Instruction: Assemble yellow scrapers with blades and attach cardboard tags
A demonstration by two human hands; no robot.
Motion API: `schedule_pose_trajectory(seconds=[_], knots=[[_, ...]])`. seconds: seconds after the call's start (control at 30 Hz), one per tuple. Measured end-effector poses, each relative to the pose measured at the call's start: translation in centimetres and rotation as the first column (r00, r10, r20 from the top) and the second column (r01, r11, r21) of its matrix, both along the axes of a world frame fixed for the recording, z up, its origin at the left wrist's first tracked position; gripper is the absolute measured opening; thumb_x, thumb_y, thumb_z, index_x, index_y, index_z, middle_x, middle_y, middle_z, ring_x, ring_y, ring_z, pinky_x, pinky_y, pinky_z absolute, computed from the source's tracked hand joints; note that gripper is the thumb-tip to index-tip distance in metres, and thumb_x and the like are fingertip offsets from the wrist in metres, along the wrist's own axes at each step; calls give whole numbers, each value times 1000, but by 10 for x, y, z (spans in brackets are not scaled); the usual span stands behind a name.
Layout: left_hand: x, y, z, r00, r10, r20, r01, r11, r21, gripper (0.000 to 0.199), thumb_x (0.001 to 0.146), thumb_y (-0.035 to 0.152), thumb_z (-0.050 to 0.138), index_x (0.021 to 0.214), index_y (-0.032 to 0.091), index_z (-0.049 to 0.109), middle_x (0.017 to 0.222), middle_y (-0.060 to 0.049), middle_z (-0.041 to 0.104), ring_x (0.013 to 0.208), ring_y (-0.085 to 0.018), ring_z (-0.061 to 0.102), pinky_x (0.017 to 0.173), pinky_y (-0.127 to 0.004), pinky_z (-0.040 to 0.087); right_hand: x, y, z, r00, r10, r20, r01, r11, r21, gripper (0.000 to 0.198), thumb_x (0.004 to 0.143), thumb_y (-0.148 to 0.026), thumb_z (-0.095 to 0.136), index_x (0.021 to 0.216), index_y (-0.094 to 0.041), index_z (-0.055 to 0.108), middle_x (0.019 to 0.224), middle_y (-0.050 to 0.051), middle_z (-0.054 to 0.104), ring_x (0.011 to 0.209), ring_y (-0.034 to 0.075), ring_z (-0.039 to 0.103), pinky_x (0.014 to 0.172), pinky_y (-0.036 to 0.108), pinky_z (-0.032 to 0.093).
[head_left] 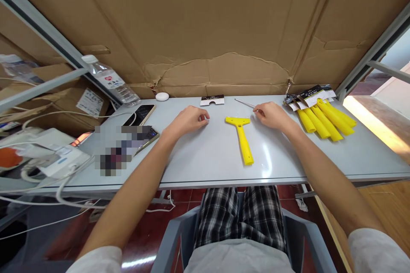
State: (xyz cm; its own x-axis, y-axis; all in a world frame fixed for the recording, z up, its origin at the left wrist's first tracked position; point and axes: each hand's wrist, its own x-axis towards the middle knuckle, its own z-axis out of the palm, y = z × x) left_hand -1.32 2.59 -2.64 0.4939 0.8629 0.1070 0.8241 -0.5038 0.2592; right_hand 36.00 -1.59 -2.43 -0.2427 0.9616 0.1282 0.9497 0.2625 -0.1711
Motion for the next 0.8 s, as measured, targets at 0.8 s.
schedule_pose_trajectory(seconds=[0.8], knots=[[15,-13,1,982,13,188,13,991,-134,31,75,29,67,105,23,74,88,-3,82,85,-24,76,81,-34,57,-10,-7,-14,960,217,-179,-207,976,72,38,104,-21,50,128,-17,80,118,11,80,109,26,71,97,35,50]])
